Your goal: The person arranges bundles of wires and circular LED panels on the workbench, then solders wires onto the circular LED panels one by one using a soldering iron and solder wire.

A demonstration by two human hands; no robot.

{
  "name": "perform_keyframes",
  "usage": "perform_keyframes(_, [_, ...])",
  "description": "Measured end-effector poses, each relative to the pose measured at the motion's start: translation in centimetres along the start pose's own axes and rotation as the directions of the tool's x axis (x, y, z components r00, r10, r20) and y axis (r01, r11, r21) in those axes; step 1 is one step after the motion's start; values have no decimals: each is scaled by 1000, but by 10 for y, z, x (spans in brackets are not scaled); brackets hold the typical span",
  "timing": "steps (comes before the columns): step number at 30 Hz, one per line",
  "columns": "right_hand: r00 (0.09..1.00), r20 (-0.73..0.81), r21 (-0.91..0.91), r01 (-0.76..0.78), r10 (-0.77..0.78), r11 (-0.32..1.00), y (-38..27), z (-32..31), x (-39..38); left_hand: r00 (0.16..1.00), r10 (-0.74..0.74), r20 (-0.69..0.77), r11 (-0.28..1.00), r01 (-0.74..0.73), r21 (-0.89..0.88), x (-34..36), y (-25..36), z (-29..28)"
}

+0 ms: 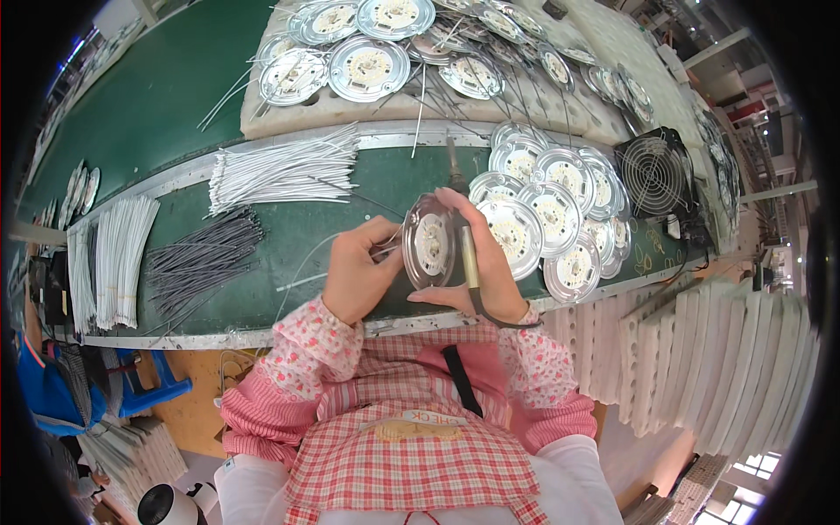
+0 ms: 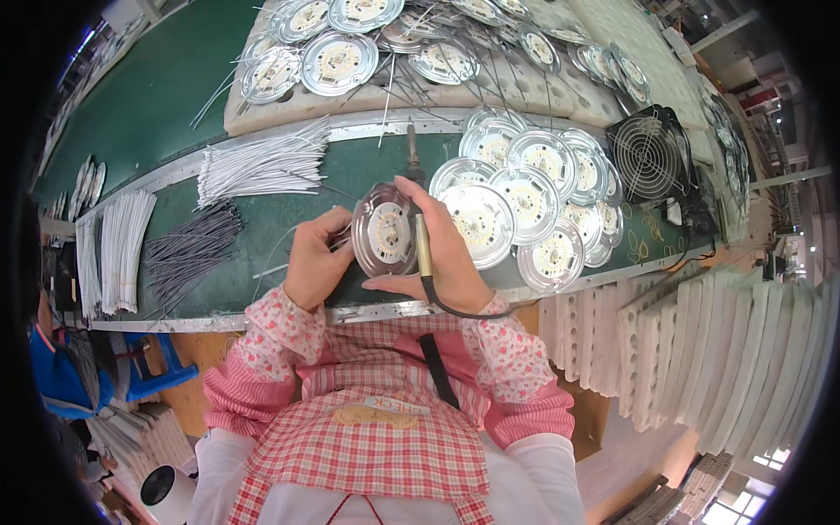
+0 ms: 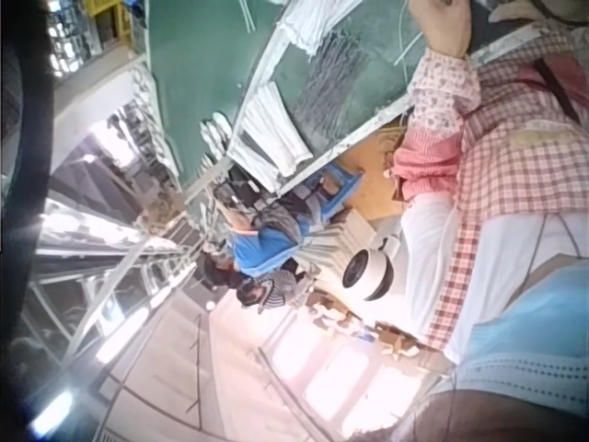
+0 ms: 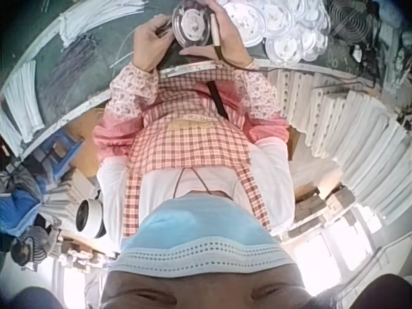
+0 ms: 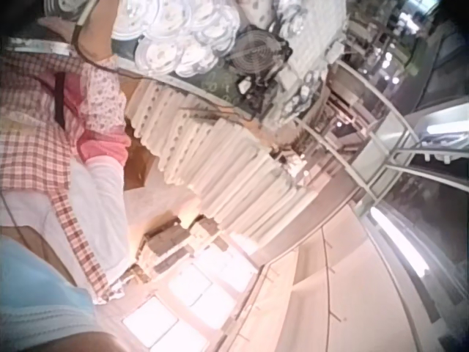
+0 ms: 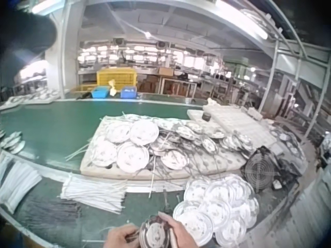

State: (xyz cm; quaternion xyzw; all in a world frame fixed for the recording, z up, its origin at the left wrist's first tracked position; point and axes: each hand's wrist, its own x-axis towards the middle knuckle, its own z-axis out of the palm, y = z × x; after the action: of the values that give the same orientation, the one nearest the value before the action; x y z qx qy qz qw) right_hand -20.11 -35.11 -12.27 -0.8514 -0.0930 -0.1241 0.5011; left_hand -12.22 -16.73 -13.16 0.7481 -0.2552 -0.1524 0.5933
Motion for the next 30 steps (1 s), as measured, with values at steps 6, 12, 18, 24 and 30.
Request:
perform_keyframes(6, [990,-140,-183,-57,32,981,-1,-8,1,962,-268,-45,922,243,-300,10,9,18])
perform_keyframes(12, [981,-188,-320,-101,42,942,-20,9,-7,987,-116,-108,983,129,129,10,16,16])
perform_keyframes(18, [969,-239,-502,-179,64,846,-32,33,-18,956,263,-129,746,-117,656,4,12,-9])
perform_keyframes(24, [968,-239,-575,-83,-70,814,-25,31,-27,958,276,81,796,-275,539,-18,5,-26])
perform_keyframes(30, [958,-200,-35,-215,204,976,-49,-5,-41,945,296,142,819,-327,472,-15,6,-33])
